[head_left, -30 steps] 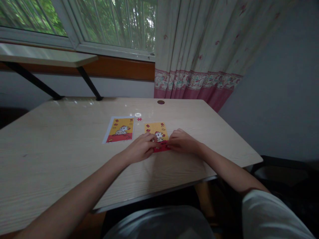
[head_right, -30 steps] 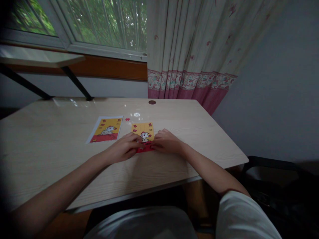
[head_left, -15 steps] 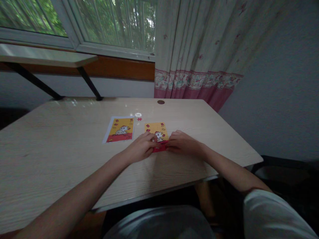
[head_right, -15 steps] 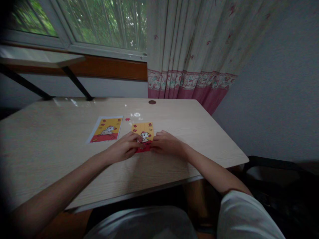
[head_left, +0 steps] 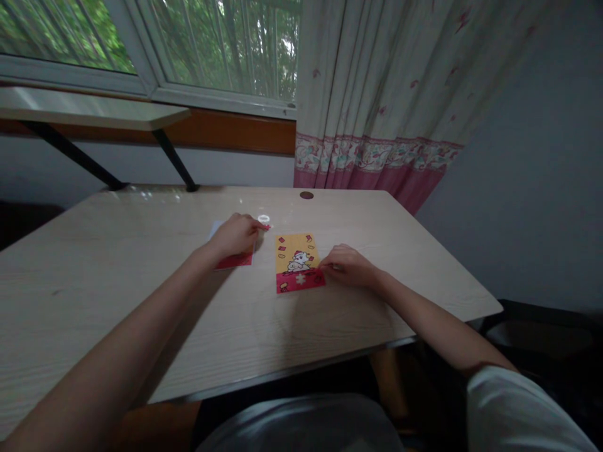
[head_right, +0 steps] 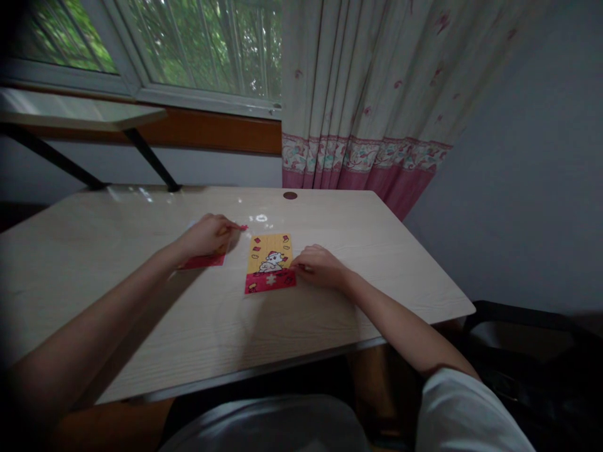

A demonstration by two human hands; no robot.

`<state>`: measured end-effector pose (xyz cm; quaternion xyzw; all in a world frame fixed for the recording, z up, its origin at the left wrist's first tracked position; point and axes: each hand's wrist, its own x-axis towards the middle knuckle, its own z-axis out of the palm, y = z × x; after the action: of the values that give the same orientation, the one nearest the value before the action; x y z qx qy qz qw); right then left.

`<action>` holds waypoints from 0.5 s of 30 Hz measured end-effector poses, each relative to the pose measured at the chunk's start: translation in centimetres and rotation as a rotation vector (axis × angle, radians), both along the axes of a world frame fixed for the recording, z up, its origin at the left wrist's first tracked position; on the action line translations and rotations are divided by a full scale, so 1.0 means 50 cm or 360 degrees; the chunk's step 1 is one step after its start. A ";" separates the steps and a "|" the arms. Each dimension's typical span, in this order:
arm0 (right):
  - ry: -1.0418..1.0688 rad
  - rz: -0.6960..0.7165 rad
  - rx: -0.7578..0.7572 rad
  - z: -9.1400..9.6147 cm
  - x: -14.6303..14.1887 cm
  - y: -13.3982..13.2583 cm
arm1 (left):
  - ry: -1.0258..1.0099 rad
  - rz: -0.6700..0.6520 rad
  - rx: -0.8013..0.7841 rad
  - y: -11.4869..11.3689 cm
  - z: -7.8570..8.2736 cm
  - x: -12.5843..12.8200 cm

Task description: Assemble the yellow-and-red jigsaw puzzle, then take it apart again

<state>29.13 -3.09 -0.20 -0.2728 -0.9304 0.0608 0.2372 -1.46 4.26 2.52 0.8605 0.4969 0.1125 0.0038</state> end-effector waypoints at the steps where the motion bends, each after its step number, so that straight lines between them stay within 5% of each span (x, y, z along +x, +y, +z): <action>1: 0.0003 0.0002 -0.0003 -0.002 0.001 0.002 | 0.0050 0.0043 -0.0003 0.019 -0.004 -0.007; 5: 0.0032 -0.0028 0.0013 -0.005 0.004 0.002 | 0.0118 0.0033 -0.0029 0.065 -0.023 -0.006; 15: 0.0066 -0.0076 0.0032 -0.001 0.004 0.004 | 0.0185 -0.0020 -0.0057 0.091 -0.023 0.016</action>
<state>29.32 -2.87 -0.25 -0.2913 -0.9190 0.0514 0.2607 -0.64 8.81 1.37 0.8684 0.4929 0.0533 -0.0089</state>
